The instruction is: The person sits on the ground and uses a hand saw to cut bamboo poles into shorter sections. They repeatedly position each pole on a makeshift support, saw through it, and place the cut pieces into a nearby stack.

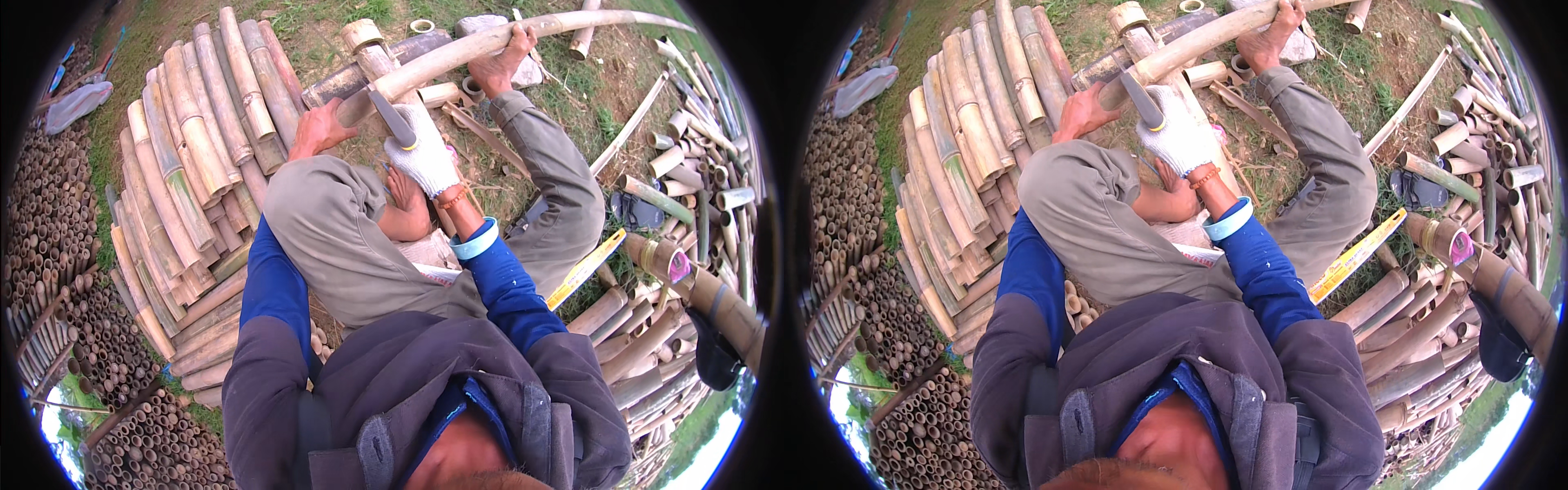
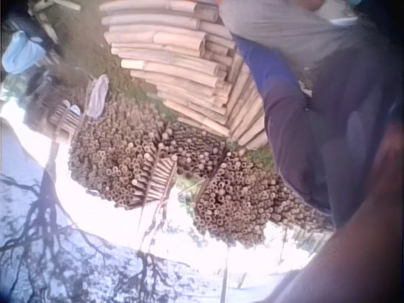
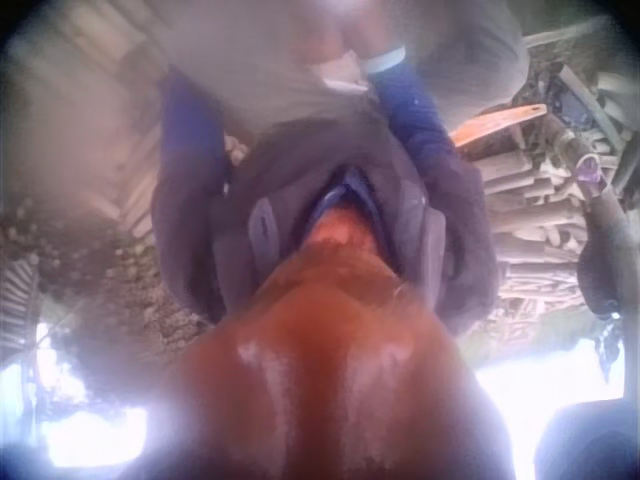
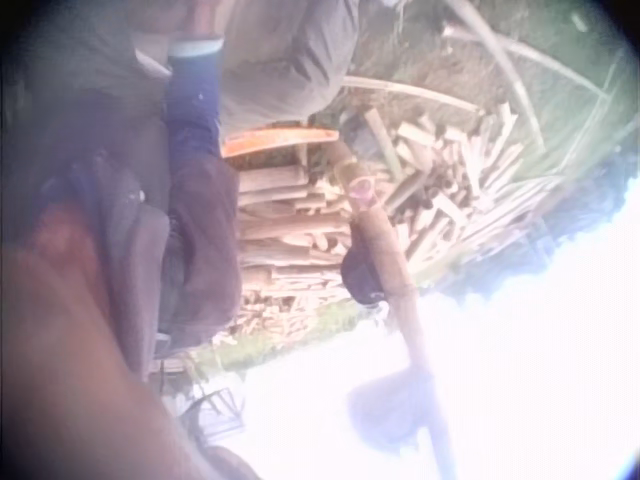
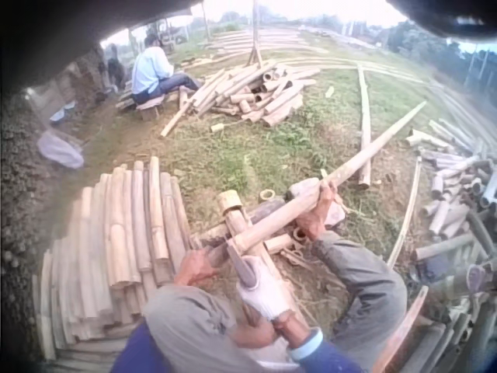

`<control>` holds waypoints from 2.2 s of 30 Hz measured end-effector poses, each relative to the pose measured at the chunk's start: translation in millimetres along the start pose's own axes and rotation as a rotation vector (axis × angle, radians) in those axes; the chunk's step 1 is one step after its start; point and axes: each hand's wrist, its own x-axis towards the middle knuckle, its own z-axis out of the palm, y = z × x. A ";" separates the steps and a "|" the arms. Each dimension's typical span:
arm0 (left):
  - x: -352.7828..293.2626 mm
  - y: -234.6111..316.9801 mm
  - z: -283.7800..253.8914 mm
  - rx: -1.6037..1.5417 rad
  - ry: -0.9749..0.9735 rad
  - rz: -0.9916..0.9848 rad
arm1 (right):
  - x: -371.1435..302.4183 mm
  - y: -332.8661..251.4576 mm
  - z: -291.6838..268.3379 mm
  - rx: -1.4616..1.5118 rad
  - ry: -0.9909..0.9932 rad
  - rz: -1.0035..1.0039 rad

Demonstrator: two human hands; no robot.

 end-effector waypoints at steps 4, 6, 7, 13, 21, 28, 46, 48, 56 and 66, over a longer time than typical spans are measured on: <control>-3.3 -7.5 5.5 -0.012 -0.066 -0.008 | -124.9 -28.9 -68.4 -0.013 -0.112 0.253; -3.0 -8.6 -0.7 -0.031 -0.028 0.006 | -172.1 -51.9 -106.1 -0.111 -0.170 0.246; -4.0 -4.8 -1.7 -0.012 -0.038 -0.020 | -179.6 -52.5 -113.0 -0.082 -0.172 0.256; 2.9 13.5 -6.0 0.029 -0.062 -0.055 | 0.9 23.1 2.6 -0.015 -0.091 0.178; -0.2 -9.7 0.7 -0.031 -0.082 -0.013 | -130.7 -30.7 -82.9 -0.070 -0.176 0.198; 3.9 7.1 0.0 0.016 -0.080 -0.062 | -69.6 3.5 -41.5 0.110 -0.046 0.172; 0.7 24.4 1.2 0.032 -0.023 -0.108 | -22.8 18.7 -20.3 0.076 -0.107 0.262; -4.3 33.8 -10.1 0.084 0.049 -0.122 | 10.2 14.3 0.0 0.051 0.097 0.021; -15.9 20.2 1.5 0.083 -0.023 -0.130 | -178.6 -59.0 -120.6 0.001 -0.150 0.339; -9.9 32.0 -6.2 0.145 0.042 -0.133 | 27.3 15.6 6.7 0.042 -0.008 0.055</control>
